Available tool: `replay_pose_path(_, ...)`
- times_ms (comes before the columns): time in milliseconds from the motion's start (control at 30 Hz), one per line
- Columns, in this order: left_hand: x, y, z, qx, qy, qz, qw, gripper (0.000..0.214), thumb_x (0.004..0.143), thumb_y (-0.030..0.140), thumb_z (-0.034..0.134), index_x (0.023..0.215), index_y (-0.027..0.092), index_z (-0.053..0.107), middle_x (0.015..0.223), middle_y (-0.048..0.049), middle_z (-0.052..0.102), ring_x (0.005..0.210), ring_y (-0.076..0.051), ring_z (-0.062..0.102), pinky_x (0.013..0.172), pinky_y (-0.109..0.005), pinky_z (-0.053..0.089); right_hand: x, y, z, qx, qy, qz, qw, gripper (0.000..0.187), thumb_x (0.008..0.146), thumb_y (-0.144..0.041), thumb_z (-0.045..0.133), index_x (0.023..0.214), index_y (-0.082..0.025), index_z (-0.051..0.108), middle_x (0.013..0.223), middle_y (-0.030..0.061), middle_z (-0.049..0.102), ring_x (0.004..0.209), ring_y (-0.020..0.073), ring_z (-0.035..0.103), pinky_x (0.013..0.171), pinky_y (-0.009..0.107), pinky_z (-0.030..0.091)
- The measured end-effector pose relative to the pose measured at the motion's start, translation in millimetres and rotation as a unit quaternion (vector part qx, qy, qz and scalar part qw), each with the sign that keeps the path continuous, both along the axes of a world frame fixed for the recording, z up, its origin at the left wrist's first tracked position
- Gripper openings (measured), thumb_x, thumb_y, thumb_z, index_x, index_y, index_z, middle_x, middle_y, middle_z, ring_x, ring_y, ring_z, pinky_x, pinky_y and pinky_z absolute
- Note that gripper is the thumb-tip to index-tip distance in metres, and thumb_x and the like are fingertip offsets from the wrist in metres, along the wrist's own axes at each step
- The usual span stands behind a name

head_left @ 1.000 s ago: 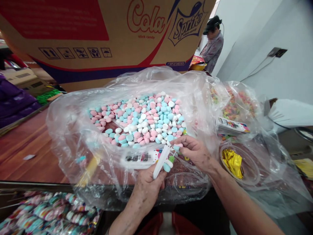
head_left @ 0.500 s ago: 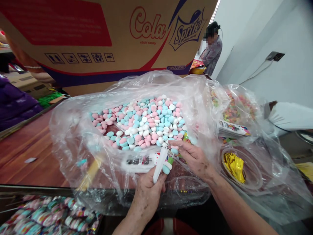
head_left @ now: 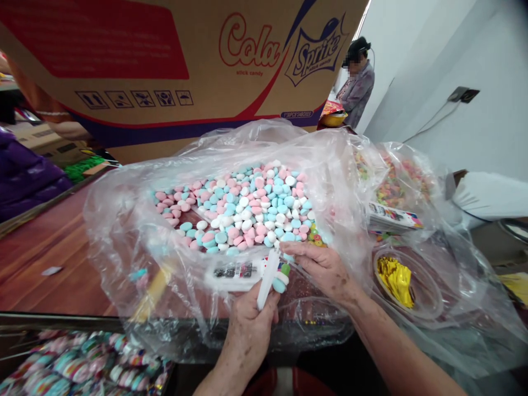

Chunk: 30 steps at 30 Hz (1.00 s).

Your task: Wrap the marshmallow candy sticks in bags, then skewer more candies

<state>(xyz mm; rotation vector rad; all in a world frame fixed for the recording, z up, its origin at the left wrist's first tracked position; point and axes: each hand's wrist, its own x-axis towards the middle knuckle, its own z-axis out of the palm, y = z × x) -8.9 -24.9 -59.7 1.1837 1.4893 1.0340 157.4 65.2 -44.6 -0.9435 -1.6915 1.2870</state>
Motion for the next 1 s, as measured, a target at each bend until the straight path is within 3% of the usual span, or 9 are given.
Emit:
replay_pose_path(167,1,-1,-0.9,0.002,-0.006,0.018,1.0,0.031,0.086,0.036,0.054,0.06,0.018,0.055,0.049,0.0047,0.046,0.047,-0.011,0.038,0.048,-0.022,0.028,-5,-6,-8.4,-0.005,-0.006,-0.027,1.0,0.026,0.092,-0.031,0.054,0.113,-0.03,0.07,0.121,0.0,0.068,0.117,0.0202,0.06,0.108,0.043,0.041)
replay_pose_path(367,1,-1,-2.4,0.006,-0.003,0.036,0.999,0.025,0.084,0.035,0.054,0.067,0.018,0.061,0.05,0.0041,0.048,0.048,-0.012,0.039,0.048,-0.022,0.029,-11,-16,-5.1,0.2,-0.066,0.013,0.978,0.042,0.094,-0.015,0.041,0.127,-0.028,0.061,0.134,0.0028,0.058,0.125,0.019,0.053,0.11,0.039,0.04)
replay_pose_path(500,2,0,-1.6,0.007,0.0,0.052,0.999,0.025,0.083,0.036,0.056,0.065,0.018,0.06,0.049,0.0045,0.046,0.046,-0.012,0.038,0.047,-0.023,0.029,-15,-21,-5.5,0.273,-0.085,0.029,0.958,0.044,0.094,-0.013,0.039,0.133,-0.025,0.057,0.138,0.0065,0.055,0.125,0.0188,0.053,0.106,0.036,0.045)
replay_pose_path(667,2,-1,-4.3,0.022,-0.007,0.078,0.997,0.025,0.079,0.038,0.061,0.065,0.017,0.061,0.049,0.0034,0.05,0.047,-0.012,0.042,0.047,-0.022,0.033,-23,-27,-8.9,0.269,-0.086,0.059,0.958,0.046,0.094,-0.012,0.037,0.135,-0.026,0.054,0.134,0.0071,0.058,0.124,0.0183,0.054,0.104,0.036,0.047)
replay_pose_path(833,4,-2,-5.6,-0.001,-0.059,0.112,0.992,0.031,0.074,0.047,0.066,0.069,0.017,0.061,0.047,0.0038,0.052,0.039,-0.01,0.042,0.038,-0.021,0.03,-19,-26,3.1,0.283,-0.11,0.093,0.948,0.045,0.095,-0.014,0.038,0.137,-0.025,0.051,0.139,0.0063,0.053,0.128,0.0185,0.05,0.108,0.035,0.043)
replay_pose_path(900,6,-2,-0.1,-0.024,-0.072,0.109,0.991,0.032,0.074,0.047,0.065,0.067,0.017,0.059,0.046,0.0041,0.053,0.033,-0.008,0.039,0.034,-0.019,0.025,-10,-18,10.3,0.283,-0.133,0.038,0.949,0.044,0.095,-0.017,0.04,0.137,-0.024,0.049,0.141,0.0068,0.052,0.129,0.0198,0.049,0.109,0.036,0.04)
replay_pose_path(1000,9,-1,11.5,-0.038,-0.073,0.114,0.99,0.031,0.077,0.044,0.063,0.063,0.016,0.056,0.046,0.0041,0.054,0.03,-0.006,0.039,0.033,-0.018,0.024,5,0,16.6,0.233,-0.211,-0.11,0.943,0.034,0.097,-0.023,0.038,0.124,-0.022,0.058,0.122,0.0081,0.064,0.113,0.0214,0.059,0.097,0.035,0.047)
